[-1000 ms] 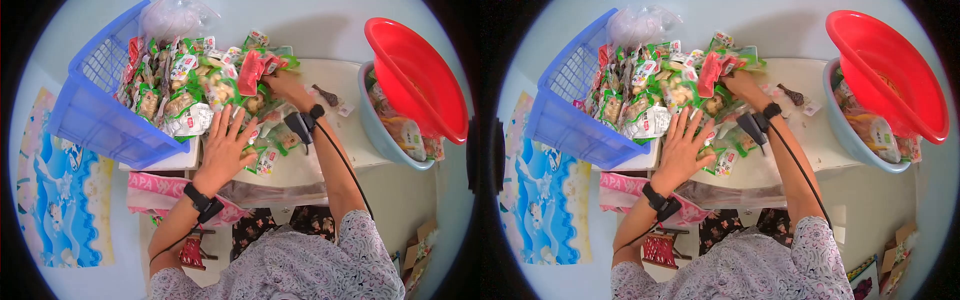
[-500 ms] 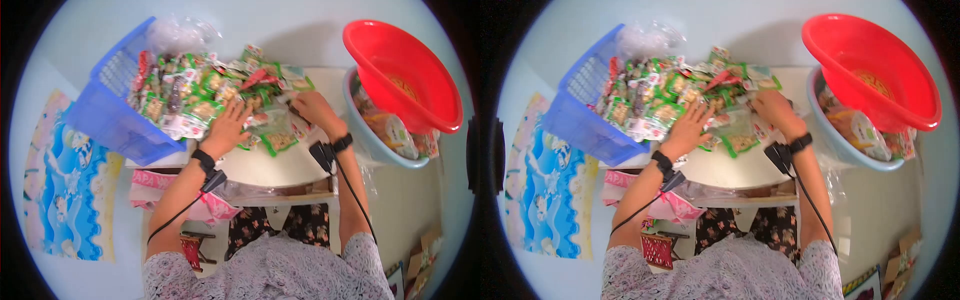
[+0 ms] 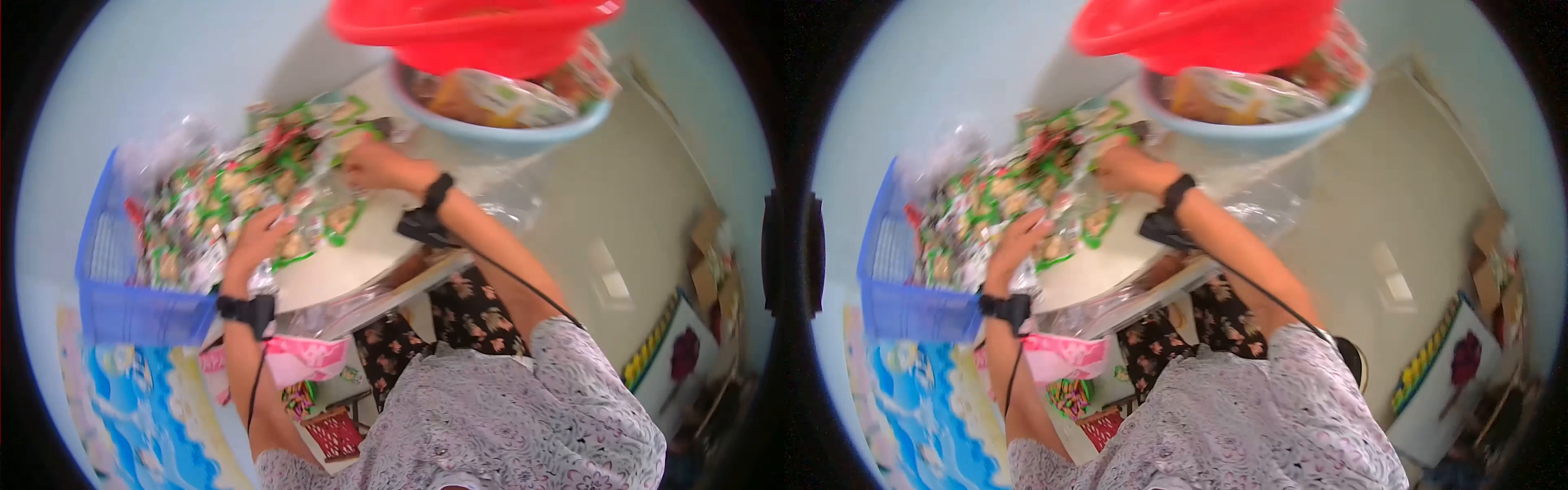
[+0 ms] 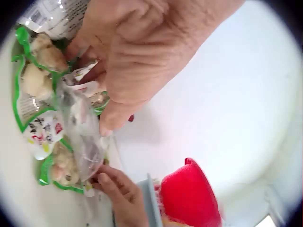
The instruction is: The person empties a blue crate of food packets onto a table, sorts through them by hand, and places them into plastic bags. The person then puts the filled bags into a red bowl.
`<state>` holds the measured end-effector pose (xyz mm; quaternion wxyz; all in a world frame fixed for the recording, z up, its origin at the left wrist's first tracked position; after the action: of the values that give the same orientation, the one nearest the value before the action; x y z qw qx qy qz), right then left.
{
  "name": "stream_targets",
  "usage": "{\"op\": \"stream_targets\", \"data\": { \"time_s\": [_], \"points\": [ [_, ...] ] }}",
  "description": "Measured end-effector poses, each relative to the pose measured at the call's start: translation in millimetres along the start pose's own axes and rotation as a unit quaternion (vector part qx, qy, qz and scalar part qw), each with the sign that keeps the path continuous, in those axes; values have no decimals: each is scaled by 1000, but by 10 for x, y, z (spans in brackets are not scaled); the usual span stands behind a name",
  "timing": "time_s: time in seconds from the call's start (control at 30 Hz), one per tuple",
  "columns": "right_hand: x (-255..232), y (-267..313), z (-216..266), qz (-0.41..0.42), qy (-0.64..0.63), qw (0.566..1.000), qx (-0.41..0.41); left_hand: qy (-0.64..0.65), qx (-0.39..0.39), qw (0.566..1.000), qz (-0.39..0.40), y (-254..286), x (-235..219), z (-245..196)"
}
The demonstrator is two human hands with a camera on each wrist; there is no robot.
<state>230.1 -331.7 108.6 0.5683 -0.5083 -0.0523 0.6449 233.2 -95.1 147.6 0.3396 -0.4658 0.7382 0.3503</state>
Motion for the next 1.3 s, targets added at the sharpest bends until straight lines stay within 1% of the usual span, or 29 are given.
{"op": "stream_targets", "data": {
  "time_s": [0.07, 0.13, 0.17, 0.27, 0.33, 0.37, 0.43, 0.53, 0.6, 0.63, 0.7, 0.73, 0.77, 0.87, 0.9, 1.0, 1.03, 1.13, 1.17, 1.23, 1.3],
  "points": [
    [12, -10, 44, 13, 20, 999, 34, 95, -47, 994, 22, 26, -134, 50],
    [-35, 72, 53, -7, 4, 997, 82, -32, -130, 990, 54, 36, -162, -17],
    [-52, 99, 65, -15, -6, 995, 102, -95, -173, 978, 65, 78, -199, -7],
    [-155, 167, 127, -38, -27, 993, 109, -16, -81, 992, 92, 234, -32, -382],
    [-113, 174, -11, -75, -66, 991, 84, 77, -9, 993, 85, 307, 82, -583],
    [-37, 150, -37, -89, -93, 990, 63, 123, 21, 990, 69, 393, 83, -633],
    [-65, 185, -50, -83, -171, 979, 69, 159, 43, 986, 26, 476, 79, -620],
    [-92, 263, -54, -78, -233, 965, 92, 255, 86, 963, -33, 726, 85, -631],
    [-190, 336, 5, -68, -256, 958, 111, 260, 99, 954, -114, 966, 7, -613],
    [-197, 371, -19, -77, -266, 955, 110, 261, 107, 948, -150, 1101, -12, -595],
    [-203, 443, -87, -101, -285, 946, 112, 265, 134, 920, -256, 1369, -46, -446],
    [-191, 456, -107, -96, -287, 947, 111, 264, 149, 903, -305, 1505, -48, -395],
    [-180, 459, -126, -93, -290, 946, 111, 231, 139, 886, -378, 1654, -68, -374],
    [-151, 462, -110, -92, -285, 949, 100, 59, 76, 875, -474, 1844, 1, -244],
    [-158, 471, -83, -91, -280, 951, 98, -66, 81, 869, -483, 1874, 66, -361],
    [-228, 470, 22, -80, -255, 960, 88, -132, 7, 885, -447, 1853, 410, -214],
    [-223, 471, 28, -77, -267, 956, 92, -148, -22, 877, -457, 1851, 444, -184],
    [-181, 471, 1, -74, -274, 953, 103, -138, -51, 914, -378, 1653, 568, 97],
    [-168, 460, 5, -68, -279, 952, 103, -141, -41, 914, -378, 1634, 559, 112],
    [-179, 455, 27, -58, -283, 952, 106, -143, -17, 915, -377, 1572, 508, -2],
    [-193, 469, 29, -43, -268, 954, 129, -143, -7, 921, -361, 1391, 436, 29]
  ]
}}
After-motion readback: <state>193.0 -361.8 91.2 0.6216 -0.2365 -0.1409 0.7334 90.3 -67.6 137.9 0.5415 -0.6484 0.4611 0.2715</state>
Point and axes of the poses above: each hand's wrist, its own y-axis away from the middle knuckle, its own x-axis out of the palm, z = x × y, the point moved 10 cm from there along -y, towards the middle knuckle, and after that the axes turned 9 degrees about -x, right-handed, at the moved point
